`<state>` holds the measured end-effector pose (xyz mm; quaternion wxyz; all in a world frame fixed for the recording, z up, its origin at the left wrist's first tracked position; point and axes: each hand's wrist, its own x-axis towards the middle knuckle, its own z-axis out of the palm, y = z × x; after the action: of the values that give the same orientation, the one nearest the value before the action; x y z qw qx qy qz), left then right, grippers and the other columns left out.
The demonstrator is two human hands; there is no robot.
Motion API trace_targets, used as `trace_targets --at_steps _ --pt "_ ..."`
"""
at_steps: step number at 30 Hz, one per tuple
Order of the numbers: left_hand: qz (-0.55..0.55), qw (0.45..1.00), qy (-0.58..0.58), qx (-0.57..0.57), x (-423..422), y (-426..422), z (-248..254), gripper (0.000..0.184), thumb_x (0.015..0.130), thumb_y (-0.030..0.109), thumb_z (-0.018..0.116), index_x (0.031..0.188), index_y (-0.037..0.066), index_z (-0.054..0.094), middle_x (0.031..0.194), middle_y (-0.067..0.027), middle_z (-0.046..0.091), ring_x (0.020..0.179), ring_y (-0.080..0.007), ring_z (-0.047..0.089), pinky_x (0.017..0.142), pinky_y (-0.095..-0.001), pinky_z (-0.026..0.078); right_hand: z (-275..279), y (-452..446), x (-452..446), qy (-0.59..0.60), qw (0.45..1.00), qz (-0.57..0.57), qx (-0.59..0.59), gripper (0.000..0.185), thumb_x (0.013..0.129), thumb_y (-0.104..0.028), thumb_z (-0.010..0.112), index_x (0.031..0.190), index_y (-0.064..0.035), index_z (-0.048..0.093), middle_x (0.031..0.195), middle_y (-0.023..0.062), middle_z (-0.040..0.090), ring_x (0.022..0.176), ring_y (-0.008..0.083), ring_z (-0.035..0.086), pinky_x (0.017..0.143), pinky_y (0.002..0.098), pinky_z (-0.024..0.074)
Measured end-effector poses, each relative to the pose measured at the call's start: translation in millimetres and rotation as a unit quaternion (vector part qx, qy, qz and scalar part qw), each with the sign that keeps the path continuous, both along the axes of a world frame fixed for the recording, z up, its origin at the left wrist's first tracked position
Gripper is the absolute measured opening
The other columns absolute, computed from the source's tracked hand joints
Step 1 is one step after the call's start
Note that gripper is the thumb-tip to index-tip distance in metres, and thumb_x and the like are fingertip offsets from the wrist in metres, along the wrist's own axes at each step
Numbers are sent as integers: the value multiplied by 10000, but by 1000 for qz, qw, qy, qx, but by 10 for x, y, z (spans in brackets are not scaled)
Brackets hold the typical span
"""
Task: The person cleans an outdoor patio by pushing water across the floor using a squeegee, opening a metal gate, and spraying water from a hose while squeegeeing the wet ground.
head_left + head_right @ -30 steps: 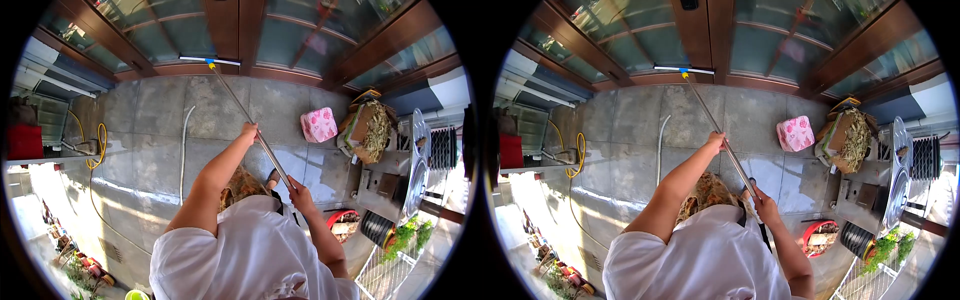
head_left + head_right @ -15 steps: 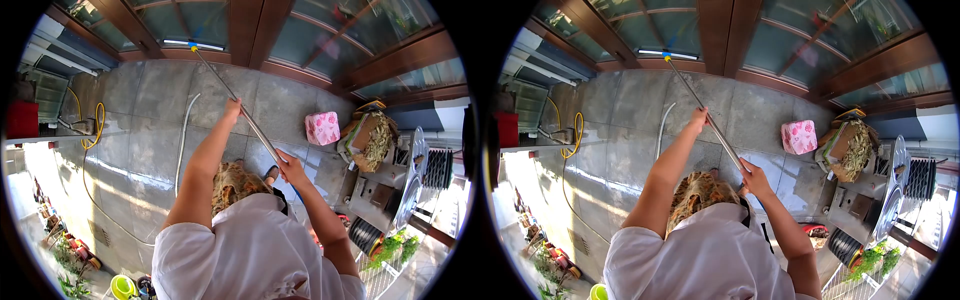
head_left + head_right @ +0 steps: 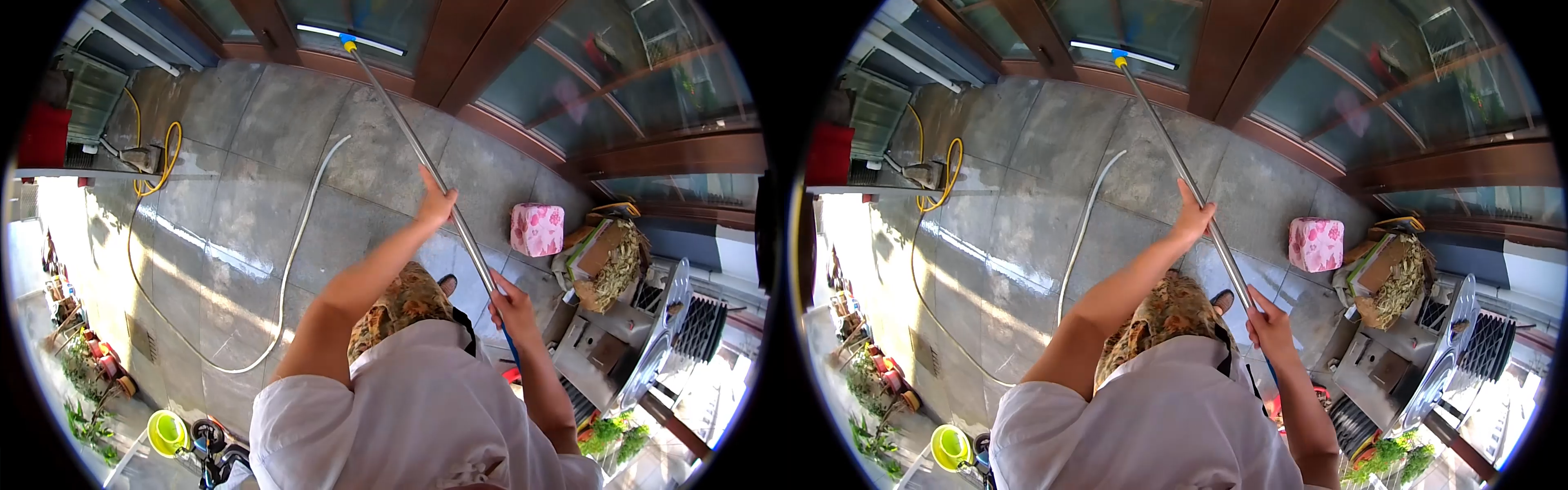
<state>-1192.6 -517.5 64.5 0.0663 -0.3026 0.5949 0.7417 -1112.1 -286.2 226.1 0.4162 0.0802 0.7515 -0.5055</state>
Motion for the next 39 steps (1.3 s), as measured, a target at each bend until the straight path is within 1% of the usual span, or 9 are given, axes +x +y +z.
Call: trace_targets --at_steps 12,20,24,28,30,32,34,36,39 --pt "100 988 -74 87 -146 -641 -1090 766 855 199 650 1348 213 64 819 -97 561 597 -208 590 522 -386 539 -1018 -923 -342 -63 998 17 -3 514 924 -206 568 1409 -143 410 639 16 523 454 86 450 419 258 395" --pt "95 980 -161 63 603 108 -1765 398 812 100 672 1090 105 387 866 -113 580 609 -237 597 408 -375 481 -382 77 274 -198 961 194 -7 836 846 -154 633 1507 -159 120 1011 72 584 901 119 534 764 309 462" --pt "88 983 -156 34 507 94 -1561 440 798 66 648 1158 12 402 1009 -175 596 797 -269 626 588 -375 527 -77 314 537 -219 973 68 -17 819 774 57 501 1497 -156 182 930 50 550 690 103 519 600 263 455" --pt "269 956 -39 -114 422 -31 -2198 411 827 78 636 1177 28 426 785 -68 569 621 -200 559 499 -357 454 -4 -66 291 -62 971 218 79 749 799 -55 540 1480 -149 242 765 107 583 652 169 557 600 291 457" --pt "236 960 -51 -139 560 -496 -2248 524 867 114 577 1339 54 357 982 -146 614 820 -255 622 695 -361 519 -284 -186 186 56 942 315 99 727 801 -87 555 1468 -139 270 765 145 604 683 217 584 655 315 473" --pt "189 973 -118 -59 718 -965 -1513 496 916 178 517 1379 107 351 861 -104 629 684 -201 623 590 -314 522 -633 -392 70 150 931 329 47 697 810 -51 563 1454 -181 331 740 81 553 575 95 492 552 247 441" --pt "162 978 -68 -112 1007 -1380 -1990 489 936 244 489 1402 176 355 758 -71 615 565 -150 590 491 -272 499 -623 -854 -163 43 947 318 11 677 813 -64 580 1444 -160 352 788 88 590 612 95 498 554 249 440" --pt "102 981 -97 -137 1293 -1703 -1918 494 935 233 466 1415 199 357 804 -84 634 641 -199 623 601 -336 535 -863 -1155 -256 -116 963 222 -99 660 824 -83 582 1440 -130 351 794 86 600 642 95 499 545 255 433" --pt "-44 894 -25 -445 1710 -1926 -1793 478 899 177 481 1373 224 433 1015 -120 640 932 -265 625 814 -433 503 -842 -1380 -257 -141 965 197 -99 610 837 -108 581 1415 -94 389 793 76 605 643 110 504 546 270 431"
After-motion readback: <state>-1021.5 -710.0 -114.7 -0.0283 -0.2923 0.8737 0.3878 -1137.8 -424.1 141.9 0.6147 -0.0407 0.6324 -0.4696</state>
